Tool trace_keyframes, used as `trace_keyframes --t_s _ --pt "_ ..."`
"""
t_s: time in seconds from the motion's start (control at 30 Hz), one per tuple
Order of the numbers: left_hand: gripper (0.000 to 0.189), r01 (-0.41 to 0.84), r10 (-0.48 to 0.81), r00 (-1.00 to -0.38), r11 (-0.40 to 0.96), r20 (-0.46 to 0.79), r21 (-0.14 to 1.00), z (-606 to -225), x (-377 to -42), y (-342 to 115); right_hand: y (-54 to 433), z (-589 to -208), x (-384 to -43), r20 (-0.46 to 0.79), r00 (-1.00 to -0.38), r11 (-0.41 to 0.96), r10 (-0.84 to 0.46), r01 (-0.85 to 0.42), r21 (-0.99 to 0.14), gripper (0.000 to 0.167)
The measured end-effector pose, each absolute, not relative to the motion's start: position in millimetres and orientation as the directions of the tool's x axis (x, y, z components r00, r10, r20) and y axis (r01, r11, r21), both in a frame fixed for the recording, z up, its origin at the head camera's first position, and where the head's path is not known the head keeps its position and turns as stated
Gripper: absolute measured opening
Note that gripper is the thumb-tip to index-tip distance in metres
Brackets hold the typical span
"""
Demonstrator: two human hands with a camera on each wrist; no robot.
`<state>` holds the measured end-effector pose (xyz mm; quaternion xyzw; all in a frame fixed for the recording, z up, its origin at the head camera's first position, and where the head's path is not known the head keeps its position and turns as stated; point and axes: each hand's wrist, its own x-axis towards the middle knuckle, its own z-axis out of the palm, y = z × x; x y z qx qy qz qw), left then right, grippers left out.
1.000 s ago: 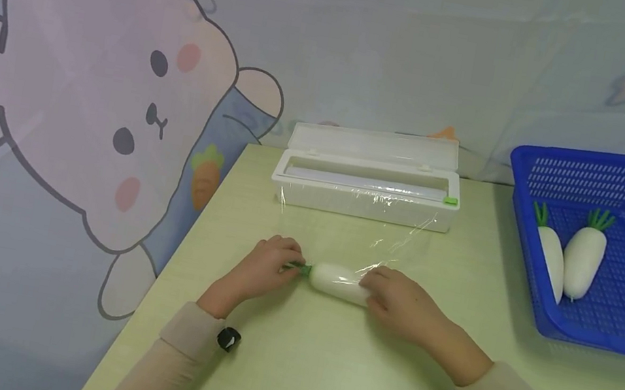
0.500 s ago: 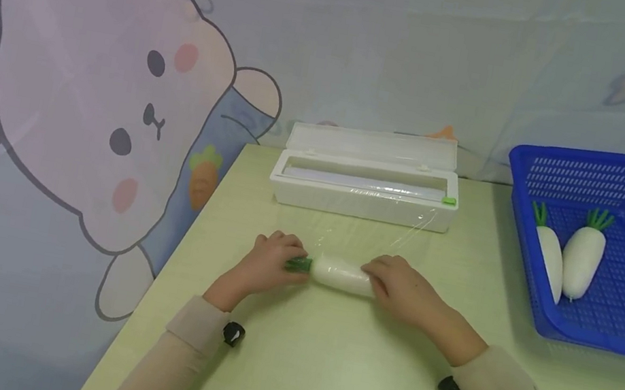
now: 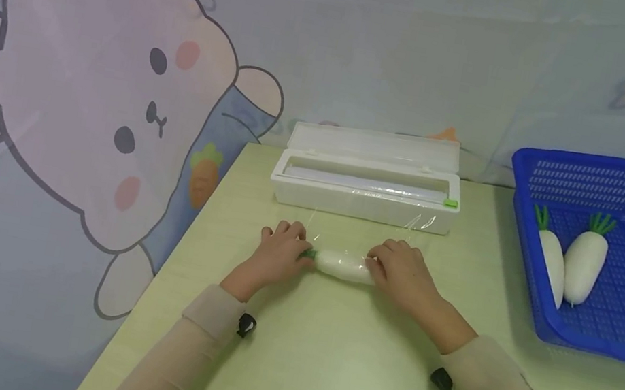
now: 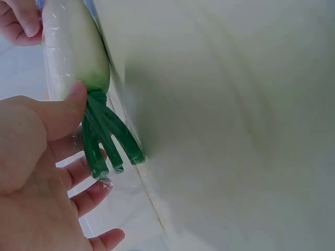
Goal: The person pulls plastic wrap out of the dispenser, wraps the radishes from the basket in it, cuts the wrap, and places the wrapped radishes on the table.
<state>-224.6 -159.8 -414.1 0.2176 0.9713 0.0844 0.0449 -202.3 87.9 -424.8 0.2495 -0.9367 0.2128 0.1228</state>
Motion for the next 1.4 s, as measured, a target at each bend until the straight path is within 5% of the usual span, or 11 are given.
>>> trace_keyframes --t_s 0.23,0.63,1.17,1.4 --pt "0.036 0.400 0.412 -0.908 0.906 -0.072 0.141 -416 -230 -157 93 -421 -207 0.240 -0.861 0.800 -0.448 -0.506 -0.324 0.036" --pt "0.021 0.352 0.365 -0.930 0.918 -0.038 0.182 -414 -238 -148 100 -421 -232 0.192 -0.876 0.786 -0.443 -0.483 -0.387 0.028" --pt "0.056 0.368 0.375 -0.925 0.924 -0.065 0.099 -408 -254 -137 100 -423 -243 0.210 -0.897 0.843 -0.388 -0.437 -0.312 0.031" --pt "0.026 0.371 0.375 -0.926 0.926 -0.046 0.076 -411 -259 -136 105 -426 -248 0.192 -0.893 0.845 -0.407 -0.448 -0.290 0.046"
